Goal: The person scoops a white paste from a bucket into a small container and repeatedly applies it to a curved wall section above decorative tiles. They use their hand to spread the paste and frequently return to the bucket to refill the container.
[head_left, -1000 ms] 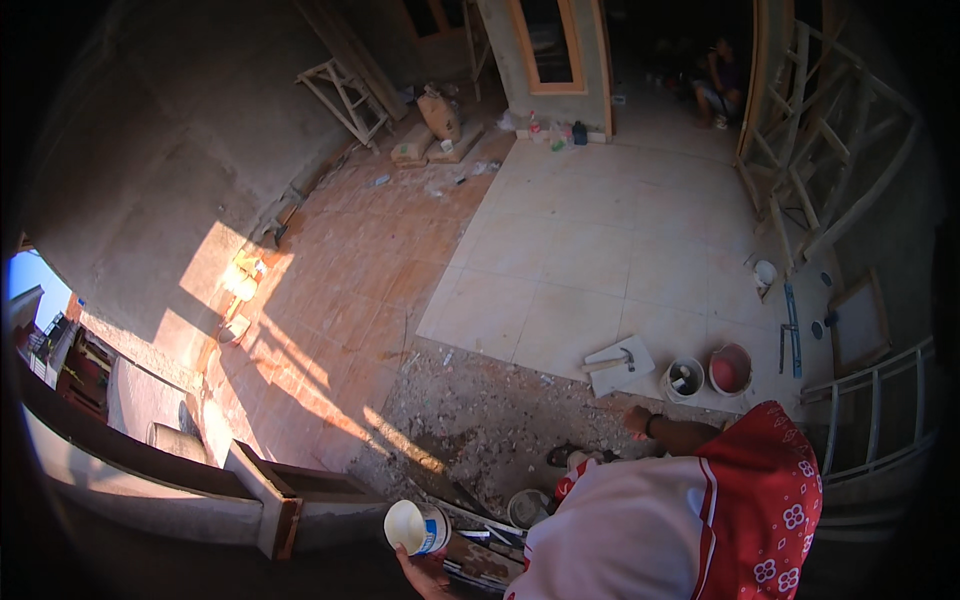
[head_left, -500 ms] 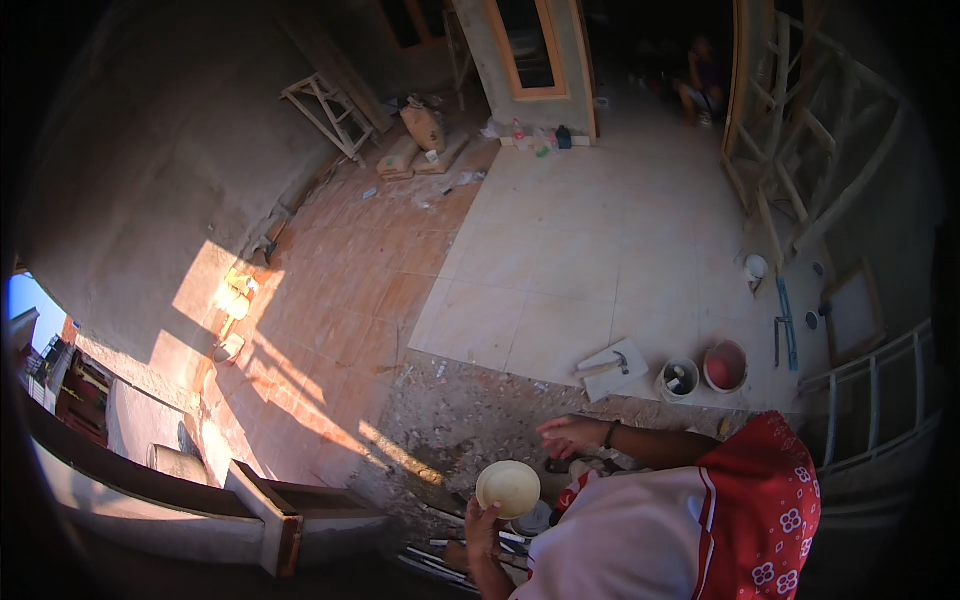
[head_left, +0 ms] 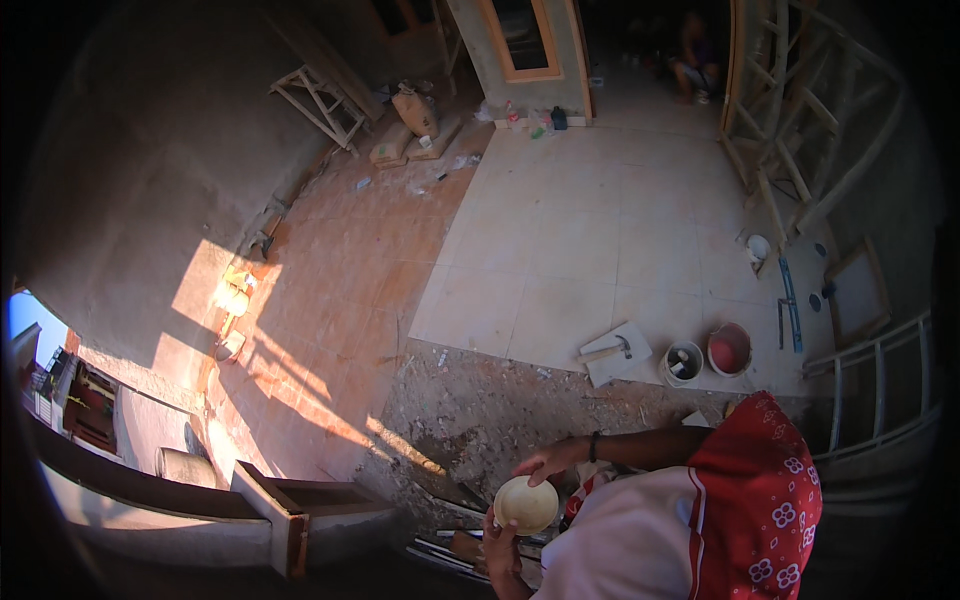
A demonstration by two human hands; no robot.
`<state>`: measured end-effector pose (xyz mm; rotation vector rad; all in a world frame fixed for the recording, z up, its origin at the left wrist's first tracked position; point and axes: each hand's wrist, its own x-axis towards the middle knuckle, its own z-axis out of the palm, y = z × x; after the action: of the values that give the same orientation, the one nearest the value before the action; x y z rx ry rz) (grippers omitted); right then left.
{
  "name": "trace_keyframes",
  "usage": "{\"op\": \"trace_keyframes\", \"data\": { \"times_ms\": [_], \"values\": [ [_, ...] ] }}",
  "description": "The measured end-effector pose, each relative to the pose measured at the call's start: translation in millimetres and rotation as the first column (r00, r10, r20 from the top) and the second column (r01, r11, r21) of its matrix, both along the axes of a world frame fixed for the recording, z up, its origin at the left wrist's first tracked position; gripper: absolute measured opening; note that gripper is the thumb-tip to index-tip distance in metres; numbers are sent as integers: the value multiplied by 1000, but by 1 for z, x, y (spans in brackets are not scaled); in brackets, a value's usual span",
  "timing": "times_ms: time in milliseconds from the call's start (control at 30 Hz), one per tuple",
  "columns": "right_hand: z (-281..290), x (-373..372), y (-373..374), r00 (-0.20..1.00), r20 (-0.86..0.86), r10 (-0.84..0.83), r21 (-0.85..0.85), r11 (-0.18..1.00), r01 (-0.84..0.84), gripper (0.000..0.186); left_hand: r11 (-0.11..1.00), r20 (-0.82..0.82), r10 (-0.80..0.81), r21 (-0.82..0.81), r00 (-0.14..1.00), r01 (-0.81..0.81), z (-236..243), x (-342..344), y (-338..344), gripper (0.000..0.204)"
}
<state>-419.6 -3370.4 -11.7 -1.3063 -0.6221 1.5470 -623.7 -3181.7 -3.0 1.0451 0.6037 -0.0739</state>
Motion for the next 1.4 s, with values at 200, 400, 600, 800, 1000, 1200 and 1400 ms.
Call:
{"op": "trace_keyframes", "data": {
  "times_ms": [200, 400, 600, 800, 1000, 1200, 1400],
  "values": [
    [-29, -5, 4, 988, -16, -154, 44, 987, 154, 67, 977, -116, 213, 42, 970, -210, 33, 16, -18, 80],
    [-6, -6, -1, 938, -116, -327, -26, 945, 326, 65, 987, -58, 116, 114, 992, -109, 30, 34, -16, 66],
    [13, 8, -16, 975, 47, -217, 46, 976, 215, 65, 999, 51, -9, 53, 999, 7, 19, 41, -4, 50],
    [9, 16, -23, 961, -119, -248, 77, 963, 258, 66, 993, 83, -114, 18, 990, 113, 24, 44, 2, 50],
    [-65, 22, -56, 769, -222, -599, -145, 800, 582, 71, 954, -330, 28, 292, 943, 74, -58, 27, 21, 72],
    [-143, 17, -153, 634, 221, -742, -452, 498, 740, 54, 935, -509, 165, 354, 845, 31, -131, -48, 46, 70],
    [-231, -25, -271, 776, 626, -74, -583, 616, 529, 34, 956, -528, 143, 293, 837, 22, -145, -53, 46, 69]
  ]
}}
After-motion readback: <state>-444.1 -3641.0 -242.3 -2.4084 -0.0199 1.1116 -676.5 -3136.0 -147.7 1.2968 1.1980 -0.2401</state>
